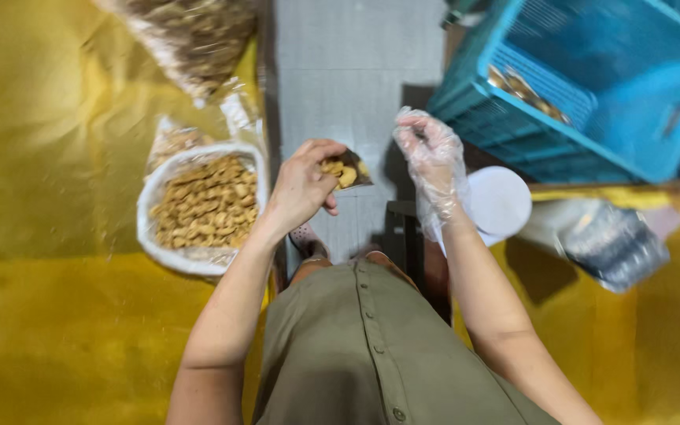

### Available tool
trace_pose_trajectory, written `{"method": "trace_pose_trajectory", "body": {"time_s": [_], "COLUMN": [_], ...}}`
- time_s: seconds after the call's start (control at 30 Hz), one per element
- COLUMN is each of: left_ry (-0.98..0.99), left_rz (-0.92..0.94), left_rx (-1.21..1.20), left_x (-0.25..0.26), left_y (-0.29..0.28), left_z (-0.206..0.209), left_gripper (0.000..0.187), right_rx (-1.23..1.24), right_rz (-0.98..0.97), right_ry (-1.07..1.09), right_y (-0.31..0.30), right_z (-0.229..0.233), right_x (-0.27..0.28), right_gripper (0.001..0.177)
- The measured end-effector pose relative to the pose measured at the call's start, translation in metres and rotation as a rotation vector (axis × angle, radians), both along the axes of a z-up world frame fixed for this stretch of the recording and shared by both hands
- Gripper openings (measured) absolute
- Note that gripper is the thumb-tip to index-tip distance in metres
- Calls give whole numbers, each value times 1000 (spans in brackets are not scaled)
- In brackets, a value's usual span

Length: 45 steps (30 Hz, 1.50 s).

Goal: The person scoops cashew nuts from a large bag into small transparent pouches using a plastic scoop, weighs each pouch on a digital scale, and places the filled pouches into a blue basket. The person repeats this process multiple times.

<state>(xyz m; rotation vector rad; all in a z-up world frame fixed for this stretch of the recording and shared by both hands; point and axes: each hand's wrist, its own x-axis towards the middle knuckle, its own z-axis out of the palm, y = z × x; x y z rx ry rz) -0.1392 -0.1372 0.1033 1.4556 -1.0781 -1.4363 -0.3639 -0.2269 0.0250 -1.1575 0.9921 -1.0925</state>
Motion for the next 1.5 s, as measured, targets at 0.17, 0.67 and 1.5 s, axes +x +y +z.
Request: {"method": "trace_pose_trajectory", "body": {"time_s": [0.17, 0.67, 1.5], "left_ry": [141, 228, -734], "left_rz": [-265, -494, -1193], "left_rx": [-93, -99, -750], "left_x": [-107, -310, -305], "left_y": [-53, -103, -150], "left_z": [11, -47, -8], "left_gripper": [47, 37, 77], "right_rx": [47, 155, 164], "right_rz": [-360, -725, -858], "right_ry": [-45, 62, 97], "right_y": [21, 98, 98], "right_z": [13, -5, 43], "right_x": [-145, -278, -256], "right_gripper": [15, 28, 25]}}
